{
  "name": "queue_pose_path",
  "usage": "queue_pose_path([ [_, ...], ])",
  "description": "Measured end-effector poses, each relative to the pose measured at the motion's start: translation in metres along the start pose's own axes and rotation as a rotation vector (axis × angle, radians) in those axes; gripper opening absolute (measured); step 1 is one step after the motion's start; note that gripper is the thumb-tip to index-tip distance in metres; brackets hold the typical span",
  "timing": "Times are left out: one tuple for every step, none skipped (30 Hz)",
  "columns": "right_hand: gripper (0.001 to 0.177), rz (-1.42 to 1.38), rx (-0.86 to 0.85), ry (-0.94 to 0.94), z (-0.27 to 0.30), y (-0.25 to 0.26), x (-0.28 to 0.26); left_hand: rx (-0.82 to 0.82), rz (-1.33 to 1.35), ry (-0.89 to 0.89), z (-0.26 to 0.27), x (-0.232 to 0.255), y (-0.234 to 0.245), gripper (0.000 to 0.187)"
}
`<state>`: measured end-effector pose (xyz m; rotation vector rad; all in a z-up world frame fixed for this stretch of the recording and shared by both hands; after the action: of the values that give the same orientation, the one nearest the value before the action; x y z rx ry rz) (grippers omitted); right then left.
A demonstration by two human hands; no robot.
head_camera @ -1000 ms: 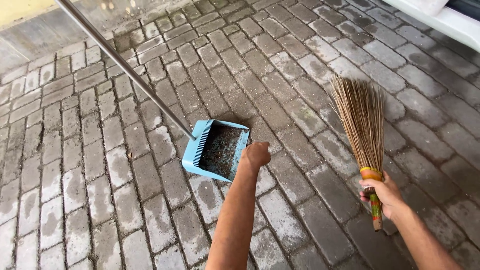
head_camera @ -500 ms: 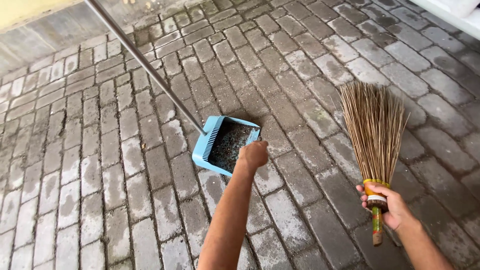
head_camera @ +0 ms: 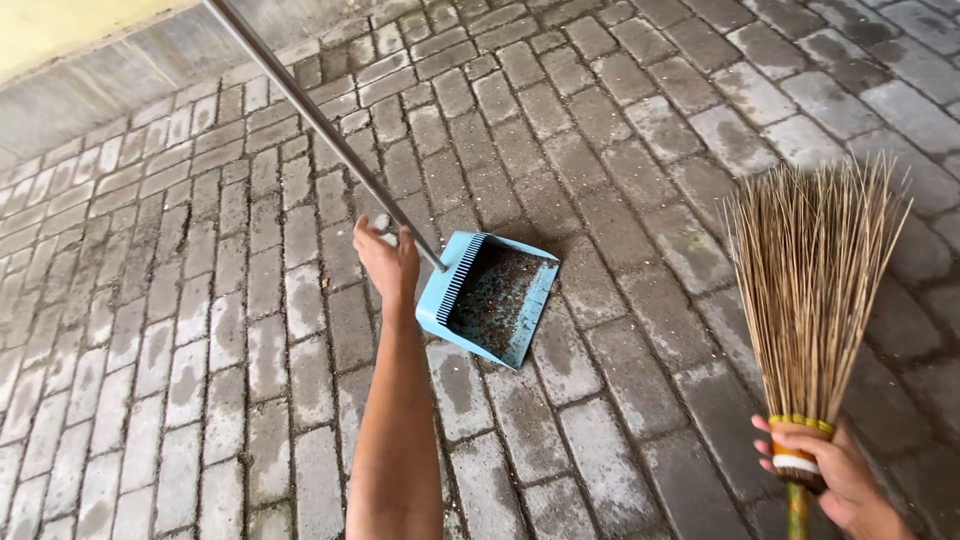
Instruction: The person sweeps debris on a paved driveway using a traditional broom and a dustpan. They gather dirt into the dustpan and continue sweeping around the front of a parked white car.
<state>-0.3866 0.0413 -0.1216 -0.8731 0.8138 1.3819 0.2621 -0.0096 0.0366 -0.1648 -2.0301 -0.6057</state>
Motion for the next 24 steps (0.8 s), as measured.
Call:
queue_pose_path([
  [0.023, 0.068, 0.021, -0.022, -0.006, 0.006, 0.009, -0.093, 0.04, 0.024, -0.006, 0.007, -0.001, 0.064],
  [0.025, 0.136, 0.041, -0.043, -0.013, 0.013, 0.017, -0.185, 0.08, 0.048, -0.012, 0.014, -0.002, 0.075],
  [0.025, 0.136, 0.036, -0.046, -0.009, 0.005, 0.01, -0.182, 0.075, 0.049, -0.018, 0.013, -0.005, 0.075],
  [0.027, 0.184, 0.121, -0.098, -0.005, 0.001, 0.005, -0.23, 0.167, 0.084, -0.025, 0.012, -0.01, 0.076],
  [0.03, 0.233, 0.211, -0.152, 0.002, 0.0, 0.0, -0.28, 0.259, 0.121, -0.029, 0.011, -0.016, 0.076],
  [0.03, 0.235, 0.209, -0.157, 0.002, -0.001, 0.0, -0.281, 0.255, 0.124, -0.031, 0.012, -0.018, 0.076],
  [0.028, 0.263, 0.2, -0.093, 0.004, 0.0, -0.002, -0.27, 0.332, 0.113, -0.031, 0.014, -0.02, 0.044],
  [0.026, 0.291, 0.189, -0.028, 0.006, 0.001, -0.004, -0.26, 0.408, 0.103, -0.031, 0.016, -0.022, 0.024],
  [0.026, 0.294, 0.19, -0.033, 0.01, -0.001, -0.009, -0.262, 0.406, 0.108, -0.032, 0.012, -0.024, 0.024],
  [0.029, 0.336, 0.223, -0.053, 0.015, -0.002, -0.014, -0.225, 0.421, 0.11, -0.032, 0.008, -0.024, 0.018],
  [0.031, 0.377, 0.254, -0.067, 0.019, -0.004, -0.021, -0.185, 0.436, 0.108, -0.035, 0.005, -0.024, 0.013],
  [0.031, 0.38, 0.254, -0.068, 0.019, -0.002, -0.019, -0.184, 0.437, 0.111, -0.031, 0.007, -0.022, 0.013],
  [0.03, 0.394, 0.268, -0.061, 0.018, 0.001, -0.018, -0.135, 0.389, 0.139, -0.028, 0.007, -0.017, 0.014],
  [0.028, 0.409, 0.282, -0.054, 0.018, 0.003, -0.017, -0.086, 0.341, 0.167, -0.024, 0.007, -0.012, 0.015],
  [0.028, 0.411, 0.279, -0.054, 0.014, 0.009, -0.012, -0.082, 0.339, 0.169, -0.025, 0.004, -0.007, 0.015],
  [0.029, 0.402, 0.239, 0.003, 0.009, 0.014, -0.009, -0.013, 0.335, 0.138, -0.025, 0.003, 0.001, 0.015],
  [0.03, 0.392, 0.197, 0.056, 0.005, 0.017, -0.005, 0.055, 0.325, 0.107, -0.025, 0.001, 0.011, 0.016],
  [0.03, 0.393, 0.192, 0.051, 0.008, 0.013, -0.01, 0.058, 0.319, 0.109, -0.023, 0.012, 0.025, 0.016],
  [0.03, 0.393, 0.188, 0.064, 0.009, 0.008, -0.017, 0.101, 0.332, 0.202, -0.022, 0.02, 0.041, 0.013],
  [0.03, 0.392, 0.184, 0.076, 0.011, 0.004, -0.024, 0.144, 0.346, 0.295, -0.02, 0.029, 0.057, 0.009],
  [0.03, 0.391, 0.176, 0.079, 0.007, 0.003, -0.024, 0.152, 0.344, 0.292, -0.024, 0.033, 0.072, 0.009],
  [0.028, 0.422, 0.174, 0.088, 0.004, 0.002, -0.025, 0.229, 0.392, 0.37, -0.025, 0.033, 0.089, 0.006],
  [0.027, 0.451, 0.169, 0.101, -0.001, 0.0, -0.027, 0.309, 0.442, 0.446, -0.027, 0.035, 0.107, 0.009],
  [0.027, 0.451, 0.159, 0.106, -0.003, -0.002, -0.032, 0.319, 0.441, 0.441, -0.03, 0.032, 0.124, 0.009],
])
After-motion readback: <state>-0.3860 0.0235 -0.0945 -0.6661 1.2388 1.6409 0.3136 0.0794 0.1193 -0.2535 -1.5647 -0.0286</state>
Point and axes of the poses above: each hand's wrist, its own z-axis away from the middle knuckle, its own y-axis out of the back of the hand, x = y × z, the point moved 4 cm from there along -z, towards the middle knuckle, and after that the axes turned 11 degrees about z, right-handed, at the moved point
